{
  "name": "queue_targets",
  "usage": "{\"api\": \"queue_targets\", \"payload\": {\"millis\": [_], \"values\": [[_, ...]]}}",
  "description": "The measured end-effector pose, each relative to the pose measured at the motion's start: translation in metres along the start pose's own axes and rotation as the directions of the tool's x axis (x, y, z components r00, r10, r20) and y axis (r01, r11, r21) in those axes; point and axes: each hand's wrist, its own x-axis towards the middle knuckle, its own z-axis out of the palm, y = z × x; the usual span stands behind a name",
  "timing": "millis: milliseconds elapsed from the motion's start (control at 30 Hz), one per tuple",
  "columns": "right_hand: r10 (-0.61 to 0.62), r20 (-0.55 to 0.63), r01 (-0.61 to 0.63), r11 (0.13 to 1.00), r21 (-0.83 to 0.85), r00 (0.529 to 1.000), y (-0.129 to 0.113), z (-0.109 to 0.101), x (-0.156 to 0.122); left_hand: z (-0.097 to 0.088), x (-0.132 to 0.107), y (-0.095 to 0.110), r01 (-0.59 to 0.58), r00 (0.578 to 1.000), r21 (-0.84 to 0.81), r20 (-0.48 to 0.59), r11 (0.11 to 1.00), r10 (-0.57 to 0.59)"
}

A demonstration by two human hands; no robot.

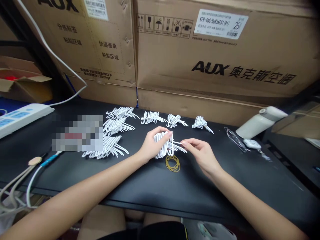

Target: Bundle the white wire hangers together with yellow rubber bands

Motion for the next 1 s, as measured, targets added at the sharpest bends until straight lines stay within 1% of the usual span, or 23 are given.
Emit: {"api": "queue_targets", "payload": {"millis": [167, 300, 400, 467, 567, 667, 733, 800, 867, 933, 1000], "values": [[0.008, 0.013, -0.008, 1.000, 0.013, 1.000, 0.001, 0.003, -0.002, -0.002, 0.001, -0.003, -0.019, 1.000, 0.018, 0.016, 1.000, 0.019], [-0.036, 0.023, 0.036, 0.999, -0.019, 0.999, 0.001, 0.004, -0.003, -0.002, 0.001, -0.002, -0.073, 0.997, 0.063, -0.001, 0.995, 0.073], [-0.069, 0.059, 0.070, 0.998, -0.005, 0.996, 0.001, 0.004, -0.003, -0.002, 0.000, -0.002, -0.096, 0.995, 0.084, 0.000, 0.992, 0.096], [-0.092, 0.085, 0.092, 0.996, 0.003, 0.992, 0.001, 0.005, -0.004, -0.002, 0.000, -0.001, -0.069, 0.997, 0.057, 0.024, 0.996, 0.068], [-0.111, 0.114, 0.113, 0.994, -0.004, 0.987, 0.001, 0.005, -0.006, -0.001, 0.000, -0.002, -0.001, 0.999, -0.032, 0.051, 0.999, 0.003], [-0.098, 0.172, 0.102, 0.995, -0.011, 0.980, 0.000, 0.005, -0.007, 0.000, 0.001, -0.001, 0.068, 0.997, -0.109, 0.055, 0.992, -0.062], [-0.077, 0.225, 0.082, 0.997, -0.013, 0.971, 0.001, 0.006, -0.009, 0.000, 0.001, 0.000, 0.090, 0.995, -0.127, 0.061, 0.988, -0.083], [-0.046, 0.280, 0.057, 0.998, -0.032, 0.959, 0.001, 0.007, -0.011, 0.000, 0.001, 0.000, 0.075, 0.996, -0.115, 0.065, 0.991, -0.067], [-0.028, 0.335, 0.059, 0.995, -0.081, 0.942, 0.002, 0.008, -0.013, 0.000, 0.000, 0.000, 0.028, 0.997, -0.072, 0.075, 0.997, -0.022], [-0.038, 0.375, 0.099, 0.984, -0.146, 0.926, 0.003, 0.009, -0.015, 0.000, -0.001, 0.000, -0.019, 0.995, -0.021, 0.097, 1.000, 0.021], [-0.065, 0.400, 0.159, 0.965, -0.208, 0.914, 0.003, 0.009, -0.016, 0.000, -0.002, -0.001, -0.042, 0.992, 0.011, 0.124, 0.999, 0.040]]}}
